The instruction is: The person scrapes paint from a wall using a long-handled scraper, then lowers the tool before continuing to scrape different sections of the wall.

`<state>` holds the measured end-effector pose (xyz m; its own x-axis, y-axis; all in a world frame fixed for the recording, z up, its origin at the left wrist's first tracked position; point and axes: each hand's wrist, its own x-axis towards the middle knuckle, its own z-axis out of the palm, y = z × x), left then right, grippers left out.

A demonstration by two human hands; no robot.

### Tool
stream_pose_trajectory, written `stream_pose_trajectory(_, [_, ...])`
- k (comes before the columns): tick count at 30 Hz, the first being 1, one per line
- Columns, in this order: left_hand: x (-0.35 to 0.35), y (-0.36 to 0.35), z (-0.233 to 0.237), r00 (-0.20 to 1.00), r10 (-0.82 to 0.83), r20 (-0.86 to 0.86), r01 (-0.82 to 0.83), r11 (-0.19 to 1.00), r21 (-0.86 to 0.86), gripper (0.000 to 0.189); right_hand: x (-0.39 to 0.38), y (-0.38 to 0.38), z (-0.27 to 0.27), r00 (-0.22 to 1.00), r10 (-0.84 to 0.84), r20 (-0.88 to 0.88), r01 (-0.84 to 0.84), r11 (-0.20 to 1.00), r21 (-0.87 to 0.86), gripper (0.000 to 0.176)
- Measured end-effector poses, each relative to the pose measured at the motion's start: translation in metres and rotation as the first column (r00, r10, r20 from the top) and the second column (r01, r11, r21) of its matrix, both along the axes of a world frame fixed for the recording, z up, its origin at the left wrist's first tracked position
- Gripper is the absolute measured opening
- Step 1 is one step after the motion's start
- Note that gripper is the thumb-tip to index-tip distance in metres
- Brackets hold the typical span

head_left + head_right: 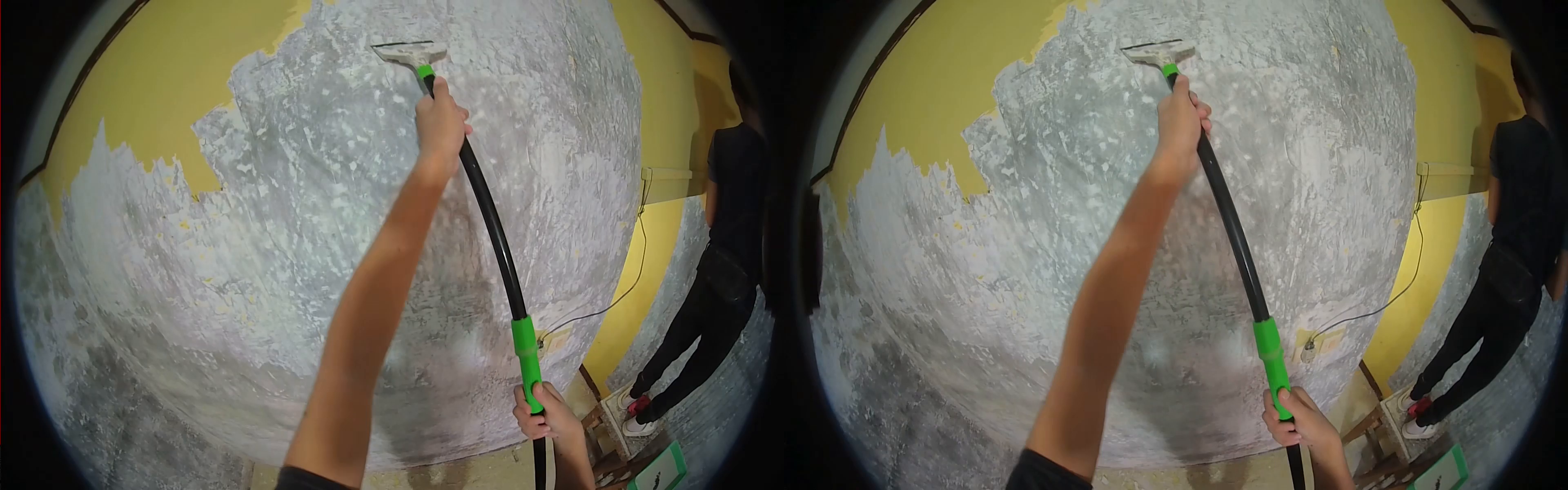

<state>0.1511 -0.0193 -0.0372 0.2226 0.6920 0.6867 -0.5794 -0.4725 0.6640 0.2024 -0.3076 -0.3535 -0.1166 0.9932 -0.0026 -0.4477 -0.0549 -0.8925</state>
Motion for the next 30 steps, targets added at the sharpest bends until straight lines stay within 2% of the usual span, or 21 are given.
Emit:
stream_pose_trajectory(2, [-0.006, -0.008, -0.014, 0.999, 0.041, -0.001, -0.041, 0.999, -0.028, 0.051, -0.004, -0.006, -0.006, 1.0, -0.012, 0.027, 0.013, 1.0, -0.022, 0.055])
stream_pose_trajectory(5, [-0.013, -0.009, -0.045, 0.995, -0.092, 0.024, 0.093, 0.995, -0.045, 0.039, -0.006, -0.013, -0.037, 0.999, 0.016, -0.033, -0.018, 0.998, -0.063, 0.054])
stream_pose_trajectory(6, [-0.015, -0.012, -0.04, 1.0, -0.028, 0.0, 0.027, 0.999, -0.037, 0.04, -0.004, -0.013, -0.03, 1.0, 0.011, -0.022, -0.012, 0.998, -0.065, 0.054])
stream_pose_trajectory(9, [-0.018, -0.003, -0.005, 0.999, 0.012, 0.038, -0.014, 0.998, 0.055, 0.041, 0.014, -0.013, 0.014, 0.99, -0.091, 0.106, 0.101, 0.99, -0.094, 0.054])
stream_pose_trajectory(13, [-0.021, -0.003, 0.033, 0.992, 0.01, 0.128, -0.015, 0.999, 0.034, 0.042, 0.023, 0.0, 0.048, 0.992, -0.082, 0.097, 0.088, 0.995, -0.052, 0.055])
stream_pose_trajectory(16, [-0.022, 0.003, -0.002, 0.999, 0.026, 0.022, -0.026, 0.999, 0.023, 0.042, 0.01, 0.008, -0.006, 0.998, -0.004, 0.056, 0.007, 0.998, -0.058, 0.056])
stream_pose_trajectory(19, [-0.022, 0.013, -0.03, 0.987, 0.128, -0.093, -0.121, 0.99, 0.072, 0.055, -0.005, 0.027, -0.037, 0.999, 0.003, 0.035, -0.003, 1.0, -0.014, 0.057])
stream_pose_trajectory(20, [-0.022, 0.022, -0.023, 0.963, 0.215, -0.164, -0.195, 0.972, 0.132, 0.055, -0.01, 0.03, -0.04, 1.0, -0.011, 0.022, 0.011, 1.0, -0.002, 0.057])
stream_pose_trajectory(24, [-0.034, 0.027, 0.044, 0.975, 0.22, -0.007, -0.216, 0.961, 0.175, 0.056, -0.004, 0.042, 0.037, 0.998, 0.003, 0.065, -0.005, 1.0, 0.027, 0.054])
stream_pose_trajectory(26, [-0.036, 0.026, 0.059, 0.977, 0.208, 0.038, -0.211, 0.965, 0.159, 0.056, -0.003, 0.045, 0.042, 0.997, -0.015, 0.079, 0.013, 1.0, 0.025, 0.054])
stream_pose_trajectory(28, [-0.028, 0.029, 0.037, 0.972, 0.235, -0.021, -0.228, 0.958, 0.173, 0.057, -0.007, 0.052, 0.021, 0.993, -0.045, 0.114, 0.037, 0.997, 0.069, 0.053])
stream_pose_trajectory(30, [-0.024, 0.024, 0.003, 0.95, 0.282, -0.138, -0.259, 0.952, 0.162, 0.059, -0.016, 0.056, -0.026, 0.999, -0.014, 0.03, 0.011, 0.998, 0.067, 0.053])
